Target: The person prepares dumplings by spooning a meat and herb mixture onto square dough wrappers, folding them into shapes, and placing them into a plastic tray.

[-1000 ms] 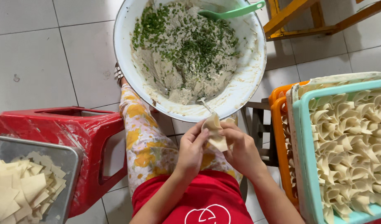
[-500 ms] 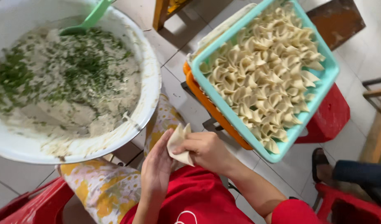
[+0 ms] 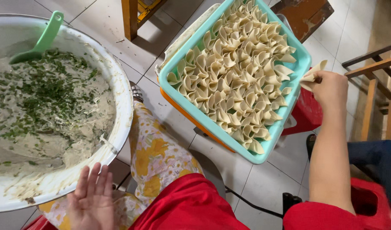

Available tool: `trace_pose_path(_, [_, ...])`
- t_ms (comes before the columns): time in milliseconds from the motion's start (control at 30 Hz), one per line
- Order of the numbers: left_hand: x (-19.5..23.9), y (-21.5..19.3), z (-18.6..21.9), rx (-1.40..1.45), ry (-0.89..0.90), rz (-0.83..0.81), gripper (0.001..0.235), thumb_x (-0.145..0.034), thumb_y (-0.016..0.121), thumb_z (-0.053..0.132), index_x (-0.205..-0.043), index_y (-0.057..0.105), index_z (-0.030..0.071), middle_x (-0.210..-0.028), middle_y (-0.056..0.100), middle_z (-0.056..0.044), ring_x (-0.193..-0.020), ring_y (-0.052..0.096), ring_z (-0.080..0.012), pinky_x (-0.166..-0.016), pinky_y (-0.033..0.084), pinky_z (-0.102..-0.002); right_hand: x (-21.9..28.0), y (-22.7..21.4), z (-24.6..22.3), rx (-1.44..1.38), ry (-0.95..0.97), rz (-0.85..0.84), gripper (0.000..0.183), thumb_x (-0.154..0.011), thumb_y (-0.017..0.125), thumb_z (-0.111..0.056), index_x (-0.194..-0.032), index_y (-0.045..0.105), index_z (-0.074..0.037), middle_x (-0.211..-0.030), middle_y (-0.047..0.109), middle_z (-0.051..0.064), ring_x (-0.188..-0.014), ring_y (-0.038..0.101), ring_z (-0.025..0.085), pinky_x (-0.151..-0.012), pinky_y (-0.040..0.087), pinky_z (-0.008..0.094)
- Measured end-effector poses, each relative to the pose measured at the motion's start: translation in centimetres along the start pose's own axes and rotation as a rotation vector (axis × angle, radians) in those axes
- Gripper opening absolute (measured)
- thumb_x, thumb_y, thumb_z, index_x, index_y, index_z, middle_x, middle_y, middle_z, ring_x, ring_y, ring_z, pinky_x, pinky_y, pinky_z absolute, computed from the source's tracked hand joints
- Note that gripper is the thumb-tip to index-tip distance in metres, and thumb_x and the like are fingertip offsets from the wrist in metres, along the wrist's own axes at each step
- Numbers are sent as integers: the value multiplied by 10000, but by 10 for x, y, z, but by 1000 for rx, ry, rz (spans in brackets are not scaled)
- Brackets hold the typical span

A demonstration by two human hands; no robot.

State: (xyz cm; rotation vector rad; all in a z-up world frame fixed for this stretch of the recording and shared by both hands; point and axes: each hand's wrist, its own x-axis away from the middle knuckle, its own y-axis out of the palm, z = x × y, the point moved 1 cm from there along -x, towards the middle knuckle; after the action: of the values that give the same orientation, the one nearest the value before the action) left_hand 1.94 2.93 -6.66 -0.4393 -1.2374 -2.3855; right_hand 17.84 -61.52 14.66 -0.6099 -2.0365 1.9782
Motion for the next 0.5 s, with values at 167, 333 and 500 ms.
trace_pose_path(167, [-9,-31,3,-119,23,29,728,-1025,312,494,-1609,316,60,-1600,378,-248,-1501,372,-478,-1272,289,-602,-42,19,25,25,-157,151,33,-997,793,-40,-996,825,-46,-810,706,158,-722,591,277,-543,428,437])
trace_pose_path(333, [-15,-51,-2,-81,22,-7,722,-1068,300,495,-1628,311,39,-1581,380,-280,-1491,366,-511,-1277,264,-640,-89,54,32,159,-128,106,65,-908,761,-167,-925,797,-116,-811,727,120,-723,627,307,-614,483,435])
trace_pose_path(500, [-14,-68,-4,-6,40,-2,690,-1109,329,449,-1656,342,27,-1575,411,-303,-1452,402,-519,-1240,288,-651,-120,80,21,470,-88,-99,410,-811,530,-12,-982,814,-254,-863,750,143,-810,684,421,-681,576,484])
